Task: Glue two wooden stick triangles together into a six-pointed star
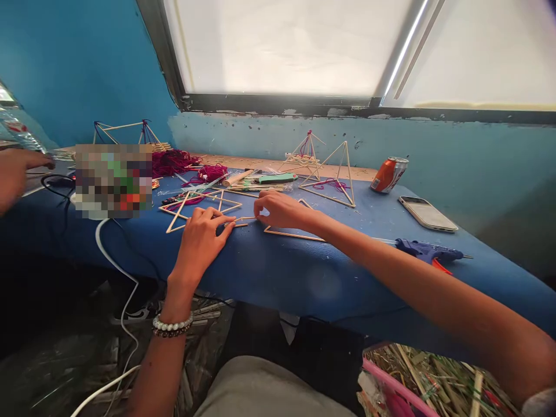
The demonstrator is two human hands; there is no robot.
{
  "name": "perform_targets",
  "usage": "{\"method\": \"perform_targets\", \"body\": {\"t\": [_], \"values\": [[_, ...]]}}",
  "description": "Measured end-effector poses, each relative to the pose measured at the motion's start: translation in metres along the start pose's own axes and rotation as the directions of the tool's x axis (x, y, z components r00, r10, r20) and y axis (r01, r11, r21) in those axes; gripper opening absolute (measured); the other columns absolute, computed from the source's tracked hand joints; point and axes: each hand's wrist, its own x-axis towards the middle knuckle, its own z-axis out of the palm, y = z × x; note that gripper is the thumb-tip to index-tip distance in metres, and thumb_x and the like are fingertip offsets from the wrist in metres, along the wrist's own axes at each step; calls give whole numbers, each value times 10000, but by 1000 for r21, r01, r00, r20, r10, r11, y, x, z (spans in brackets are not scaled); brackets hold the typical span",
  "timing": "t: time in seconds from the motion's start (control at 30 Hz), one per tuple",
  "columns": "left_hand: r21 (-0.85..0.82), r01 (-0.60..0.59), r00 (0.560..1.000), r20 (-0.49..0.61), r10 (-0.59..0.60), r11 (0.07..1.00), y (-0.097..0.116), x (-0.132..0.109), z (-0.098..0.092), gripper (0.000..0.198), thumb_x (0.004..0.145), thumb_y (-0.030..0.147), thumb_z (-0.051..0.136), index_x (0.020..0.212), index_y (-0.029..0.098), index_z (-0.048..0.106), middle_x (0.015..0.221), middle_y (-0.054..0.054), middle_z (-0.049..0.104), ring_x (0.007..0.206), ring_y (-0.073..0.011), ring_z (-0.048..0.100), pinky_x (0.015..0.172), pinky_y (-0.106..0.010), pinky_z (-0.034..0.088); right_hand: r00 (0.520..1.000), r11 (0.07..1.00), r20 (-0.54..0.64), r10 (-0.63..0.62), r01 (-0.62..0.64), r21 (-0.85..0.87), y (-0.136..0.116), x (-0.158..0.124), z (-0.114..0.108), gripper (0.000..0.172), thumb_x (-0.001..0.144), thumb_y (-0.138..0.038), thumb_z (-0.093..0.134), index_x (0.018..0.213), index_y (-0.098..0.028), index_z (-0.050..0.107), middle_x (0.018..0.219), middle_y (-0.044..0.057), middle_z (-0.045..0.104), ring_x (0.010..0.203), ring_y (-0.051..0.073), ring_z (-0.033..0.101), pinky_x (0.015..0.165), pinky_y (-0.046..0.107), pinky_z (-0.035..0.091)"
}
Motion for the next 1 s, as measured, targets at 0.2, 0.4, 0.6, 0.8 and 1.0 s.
{"method": "perform_targets", "body": {"t": [0.2, 0.4, 0.6, 0.8, 1.0], "values": [[-2, 4, 1000, -16, -4, 1000, 0, 0, -1, 282, 978, 366, 600, 1164, 246, 776, 1057, -64, 696, 1043, -287, 544, 946, -436, 475, 1000, 999, -10, -6, 7, 33, 3, -1, -4, 191, 892, -132, 615, 1045, -165, 726, 1022, 78, 624, 859, 168, 568, 753, 273, 373], [-58, 27, 986, -160, -36, 998, 8, -6, -11, 277, 996, 339, 547, 1136, 244, 766, 1016, -64, 692, 1008, -274, 551, 959, -424, 459, 999, 996, -17, 48, -46, 82, 2, -15, -22, 282, 886, -183, 700, 1167, -167, 693, 1130, 89, 590, 837, 158, 565, 793, 299, 421], [-251, 3, 959, -274, -74, 968, 36, -19, -24, 211, 990, 306, 580, 1076, 232, 759, 961, -32, 709, 917, -229, 566, 903, -379, 462, 997, 989, -38, 60, -55, 137, -7, -46, -48, 414, 876, -194, 725, 1278, -176, 626, 1257, 114, 555, 931, 176, 596, 836, 333, 494], [-524, -39, 976, -201, -79, 851, 92, -41, -37, 128, 964, 289, 651, 1028, 261, 759, 875, 11, 687, 833, -169, 552, 815, -316, 464, 983, 983, -161, 92, -64, 171, -46, -106, -69, 515, 903, -282, 731, 1380, -263, 538, 1320, 92, 527, 862, 156, 596, 912, 392, 542], [-665, -178, 976, -215, 43, 725, 127, -58, -48, 168, 908, 269, 736, 1076, 279, 751, 913, 7, 682, 885, -155, 597, 832, -318, 489, 942, 970, -316, 109, -30, 242, -87, -154, -70, 546, 918, -392, 734, 1407, -320, 505, 1313, 85, 517, 877, 163, 599, 833, 369, 590]]}}
